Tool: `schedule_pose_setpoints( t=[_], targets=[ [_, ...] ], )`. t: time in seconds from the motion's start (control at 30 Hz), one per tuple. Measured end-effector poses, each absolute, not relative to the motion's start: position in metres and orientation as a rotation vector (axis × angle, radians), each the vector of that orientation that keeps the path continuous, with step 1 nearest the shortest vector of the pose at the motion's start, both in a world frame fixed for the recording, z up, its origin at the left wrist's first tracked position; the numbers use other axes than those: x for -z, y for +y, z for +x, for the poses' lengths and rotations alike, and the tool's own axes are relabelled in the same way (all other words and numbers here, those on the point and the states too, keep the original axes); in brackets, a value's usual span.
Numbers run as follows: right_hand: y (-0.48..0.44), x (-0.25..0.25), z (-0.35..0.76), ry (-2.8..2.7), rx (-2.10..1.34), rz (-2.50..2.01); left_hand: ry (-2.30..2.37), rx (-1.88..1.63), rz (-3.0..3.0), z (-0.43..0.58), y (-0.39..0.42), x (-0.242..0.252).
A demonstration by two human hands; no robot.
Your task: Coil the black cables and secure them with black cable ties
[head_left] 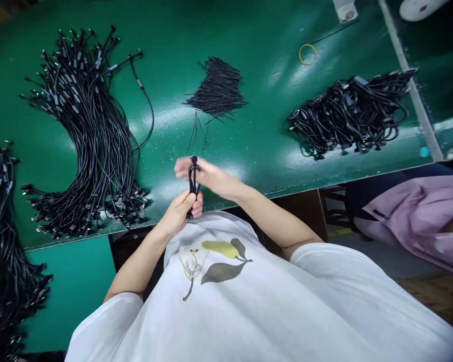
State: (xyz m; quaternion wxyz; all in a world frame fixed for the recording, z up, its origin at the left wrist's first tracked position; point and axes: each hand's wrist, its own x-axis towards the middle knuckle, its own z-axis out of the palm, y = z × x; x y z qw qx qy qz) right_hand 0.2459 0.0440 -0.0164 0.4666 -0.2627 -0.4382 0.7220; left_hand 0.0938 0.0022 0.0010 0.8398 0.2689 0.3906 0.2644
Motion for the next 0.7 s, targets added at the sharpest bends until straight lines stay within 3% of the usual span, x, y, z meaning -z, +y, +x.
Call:
schedule_pose_setpoints(
  t=[0.1,0.27,0.53,0.7],
  targets=[
    [0.037,0.023,0.250,-1.183,-1.963,-0.609,0.799,-0.477,0.461,0.096,0.008,0.000],
    [0.040,0.022,0.240,-1.001,-1.890,-0.662,0.762,-0.527,0.265,0.100,0.017,-0.001],
    [0.046,0.014,0.243,-0.971,-2.127,-0.367,0.687,-0.406,0.255,0.094,0.019,0.001],
    [0.041,0.022,0.237,-1.072,-2.100,-0.529,0.679,-0.530,0.264,0.103,0.011,0.006]
  ],
)
